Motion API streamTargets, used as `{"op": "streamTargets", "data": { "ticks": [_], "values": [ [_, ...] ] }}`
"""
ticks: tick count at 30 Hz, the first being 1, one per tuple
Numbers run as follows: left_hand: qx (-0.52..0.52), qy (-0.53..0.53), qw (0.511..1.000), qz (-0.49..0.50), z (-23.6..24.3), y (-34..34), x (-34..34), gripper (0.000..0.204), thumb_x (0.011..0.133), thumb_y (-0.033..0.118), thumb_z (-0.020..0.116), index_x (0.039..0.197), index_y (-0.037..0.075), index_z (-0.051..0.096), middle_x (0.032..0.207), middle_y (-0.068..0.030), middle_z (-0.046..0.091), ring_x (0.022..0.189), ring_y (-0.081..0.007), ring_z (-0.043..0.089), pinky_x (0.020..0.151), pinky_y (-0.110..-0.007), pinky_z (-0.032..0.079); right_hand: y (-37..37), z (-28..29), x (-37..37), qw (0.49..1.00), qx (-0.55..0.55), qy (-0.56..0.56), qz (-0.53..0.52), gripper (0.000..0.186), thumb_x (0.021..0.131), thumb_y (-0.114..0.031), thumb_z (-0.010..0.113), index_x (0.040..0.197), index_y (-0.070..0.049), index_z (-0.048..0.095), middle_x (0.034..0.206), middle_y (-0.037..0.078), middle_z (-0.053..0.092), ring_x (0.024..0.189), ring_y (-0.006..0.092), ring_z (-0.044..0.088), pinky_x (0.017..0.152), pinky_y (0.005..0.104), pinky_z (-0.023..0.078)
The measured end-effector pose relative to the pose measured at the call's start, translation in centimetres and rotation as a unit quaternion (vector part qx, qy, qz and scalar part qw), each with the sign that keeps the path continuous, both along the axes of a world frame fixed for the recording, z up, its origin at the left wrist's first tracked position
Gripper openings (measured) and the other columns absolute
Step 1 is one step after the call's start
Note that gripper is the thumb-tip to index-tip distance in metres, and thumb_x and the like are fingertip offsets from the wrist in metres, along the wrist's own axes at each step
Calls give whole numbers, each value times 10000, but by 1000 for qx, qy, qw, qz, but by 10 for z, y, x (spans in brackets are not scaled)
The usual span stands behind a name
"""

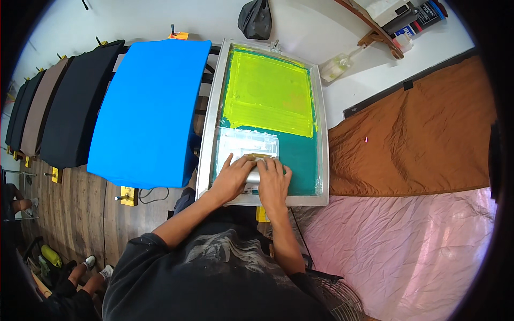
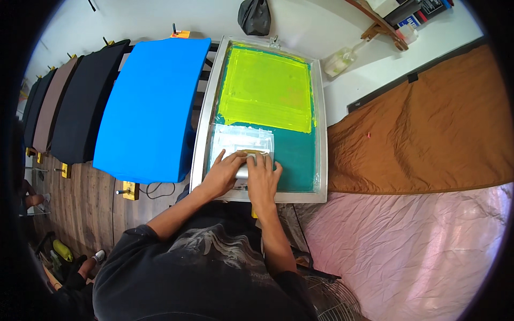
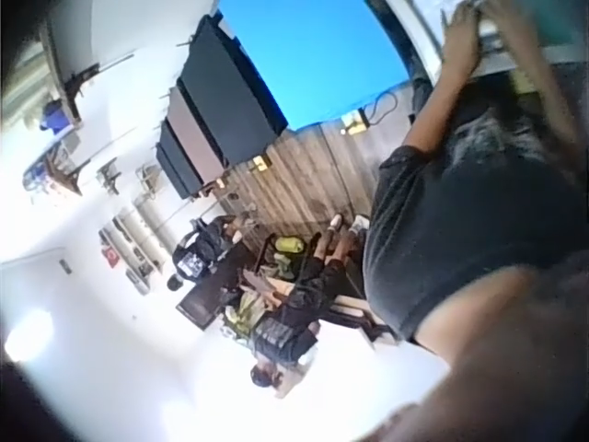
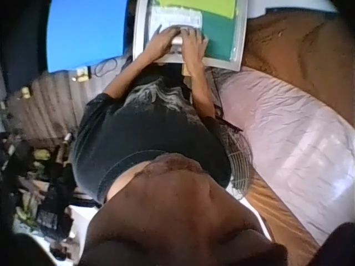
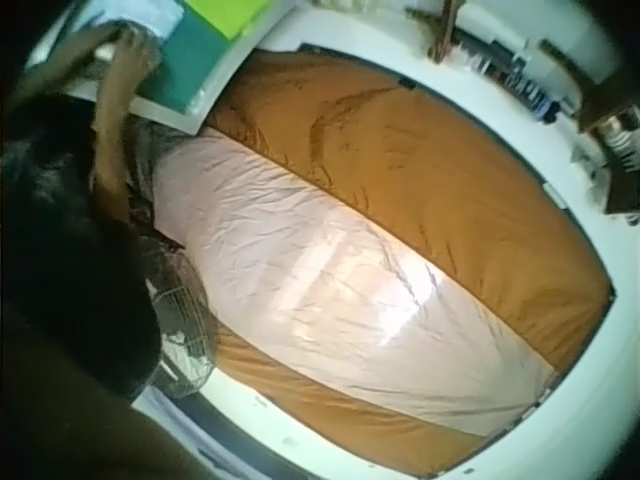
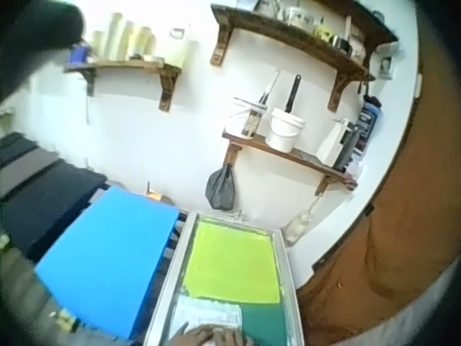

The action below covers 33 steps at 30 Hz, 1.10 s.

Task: The recorder is using a squeegee to apply white ink onto a t-shirt using a screen printing frame.

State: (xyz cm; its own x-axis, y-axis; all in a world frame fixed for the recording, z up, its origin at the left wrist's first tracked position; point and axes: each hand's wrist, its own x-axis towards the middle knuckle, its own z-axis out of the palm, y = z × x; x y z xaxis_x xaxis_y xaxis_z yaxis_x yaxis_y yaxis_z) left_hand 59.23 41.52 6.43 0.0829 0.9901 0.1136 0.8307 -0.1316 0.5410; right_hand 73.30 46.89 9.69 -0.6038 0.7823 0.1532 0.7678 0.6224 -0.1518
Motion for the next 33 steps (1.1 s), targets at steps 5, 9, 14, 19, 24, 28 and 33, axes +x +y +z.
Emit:
{"op": "streamTargets", "data": {
  "ticks": [5, 9, 14, 19, 24, 28, 33],
  "values": [
    [-21, -82, 996, 9, 7, -21, -8, 656, 690, -80, 602, 1314, 25, 431, 1367, -139, 472, 1333, -306, 399, 1142, -539, 211, -21, 3, -10, 996, 45, -68, 20, 283, 832, -95, 566, 1108, -115, 626, 1181, 87, 578, 1159, 268, 517, 961, 460, 358],
    [-16, -35, 999, 5, 5, -35, -10, 538, 747, -52, 550, 1276, -2, 468, 1321, -145, 521, 1310, -293, 430, 1134, -524, 231, -32, 1, -7, 998, 0, -60, 25, 281, 833, -88, 584, 1109, -123, 627, 1183, 102, 585, 1171, 307, 511, 958, 487, 353],
    [8, 17, 1000, 3, 19, -29, -14, 457, 761, -36, 555, 1215, -3, 513, 1272, -158, 553, 1255, -306, 488, 1123, -523, 257, -23, 5, -6, 998, -40, 32, 36, 260, 833, -62, 563, 1079, -116, 625, 1164, 69, 595, 1129, 253, 540, 950, 472, 359],
    [2, 56, 998, 19, 30, 11, -15, 385, 750, -61, 540, 1131, -6, 544, 1113, -161, 602, 1121, -313, 568, 1089, -533, 300, 15, 5, -8, 992, -93, 74, 31, 389, 726, 31, 632, 1091, -101, 611, 1077, 75, 603, 1082, 273, 565, 876, 434, 401],
    [-2, 51, 998, 24, 17, 5, -3, 441, 712, -72, 550, 1147, -9, 518, 1124, -181, 592, 1133, -333, 561, 1052, -508, 341, 14, -7, 3, 990, -119, 62, 31, 478, 663, 62, 671, 1104, -102, 588, 1141, 78, 588, 1107, 288, 557, 860, 441, 413],
    [10, 59, 998, 26, 17, -29, 9, 435, 733, -27, 549, 1165, -18, 505, 1222, -204, 563, 1186, -353, 534, 1042, -483, 351, -16, 4, 13, 985, -153, 66, 36, 532, 635, 65, 696, 1128, -94, 579, 1230, 75, 569, 1177, 282, 523, 893, 440, 406],
    [-67, 43, 997, 8, 42, -30, 10, 443, 722, -37, 560, 1164, -29, 529, 1198, -200, 581, 1204, -331, 521, 1051, -477, 349, -16, 19, 16, 979, -193, 50, 46, 535, 636, 70, 675, 1136, -95, 585, 1163, 75, 582, 1125, 284, 544, 901, 439, 397]
  ]
}}
